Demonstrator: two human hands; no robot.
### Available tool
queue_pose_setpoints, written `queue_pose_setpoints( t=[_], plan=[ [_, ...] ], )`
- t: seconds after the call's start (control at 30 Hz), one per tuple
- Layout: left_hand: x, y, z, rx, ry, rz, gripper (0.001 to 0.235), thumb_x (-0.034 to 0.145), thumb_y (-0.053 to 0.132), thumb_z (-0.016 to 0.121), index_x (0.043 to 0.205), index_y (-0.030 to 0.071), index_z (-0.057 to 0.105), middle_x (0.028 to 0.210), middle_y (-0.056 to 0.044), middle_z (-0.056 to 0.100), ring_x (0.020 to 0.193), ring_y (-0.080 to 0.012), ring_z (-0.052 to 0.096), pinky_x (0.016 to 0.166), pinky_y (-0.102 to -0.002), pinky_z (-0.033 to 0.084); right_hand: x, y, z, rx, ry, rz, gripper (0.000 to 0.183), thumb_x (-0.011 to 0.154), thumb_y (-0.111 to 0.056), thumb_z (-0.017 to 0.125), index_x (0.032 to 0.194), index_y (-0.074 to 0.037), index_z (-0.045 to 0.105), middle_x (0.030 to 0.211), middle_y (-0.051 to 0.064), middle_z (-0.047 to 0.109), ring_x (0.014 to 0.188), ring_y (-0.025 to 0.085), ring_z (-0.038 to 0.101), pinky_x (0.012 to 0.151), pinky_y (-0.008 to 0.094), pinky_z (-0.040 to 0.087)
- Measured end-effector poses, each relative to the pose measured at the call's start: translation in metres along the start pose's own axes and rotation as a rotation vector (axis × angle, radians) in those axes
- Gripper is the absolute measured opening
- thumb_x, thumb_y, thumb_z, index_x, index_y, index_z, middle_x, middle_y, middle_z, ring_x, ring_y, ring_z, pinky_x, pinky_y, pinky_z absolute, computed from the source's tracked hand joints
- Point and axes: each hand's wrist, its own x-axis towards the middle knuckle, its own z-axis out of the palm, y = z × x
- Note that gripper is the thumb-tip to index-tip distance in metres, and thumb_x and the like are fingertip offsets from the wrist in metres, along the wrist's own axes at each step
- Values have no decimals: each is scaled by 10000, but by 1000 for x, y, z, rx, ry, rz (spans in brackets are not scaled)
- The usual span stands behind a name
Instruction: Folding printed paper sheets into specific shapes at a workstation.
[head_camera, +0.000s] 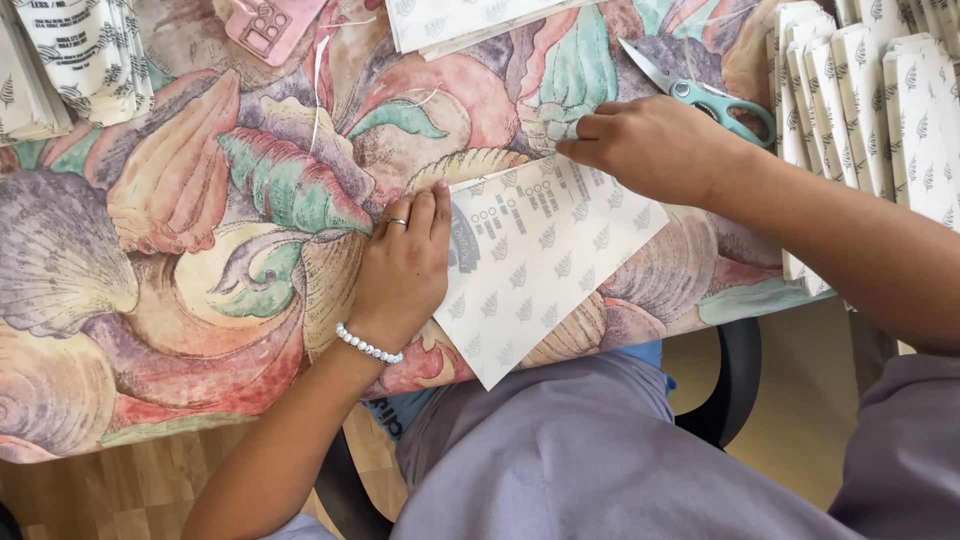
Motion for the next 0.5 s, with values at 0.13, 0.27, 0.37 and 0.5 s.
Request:
queue_pose_setpoints(
  t=[0.13, 0.27, 0.37, 0.5],
  plan=[
    [2, -1, -4, -1, -22, -9, 529, 912, 75, 488, 1434, 17, 552, 1157, -78, 591, 986, -231, 557, 864, -310, 536, 4, -7, -16, -28, -76, 0, 676, 875, 56, 635, 1514, -140, 537, 867, 3, 654, 734, 178, 650, 501, 311, 611],
    [6, -1, -10, 33, -66, 20, 609, 938, 51, 490, 1545, 101, 464, 1059, -37, 534, 937, -219, 530, 752, -284, 532, 5, -15, -20, -144, -79, -97, 811, 868, 62, 672, 1605, -144, 404, 733, -22, 610, 580, 103, 571, 487, 252, 562],
    [7, -2, -13, 33, -82, 37, 633, 928, 37, 493, 1552, 137, 471, 1016, -35, 509, 907, -226, 506, 760, -293, 521, 7, -16, -16, -207, -73, -127, 766, 898, 7, 654, 1603, -153, 401, 764, -23, 638, 632, 124, 611, 517, 270, 555],
    [9, 0, -15, 90, -103, 43, 611, 927, 71, 503, 1530, 171, 511, 1016, -31, 508, 902, -231, 497, 793, -299, 509, 9, -16, -10, -179, -94, -103, 656, 949, -36, 578, 1578, -179, 456, 811, -32, 678, 680, 158, 630, 517, 288, 550]
  ],
)
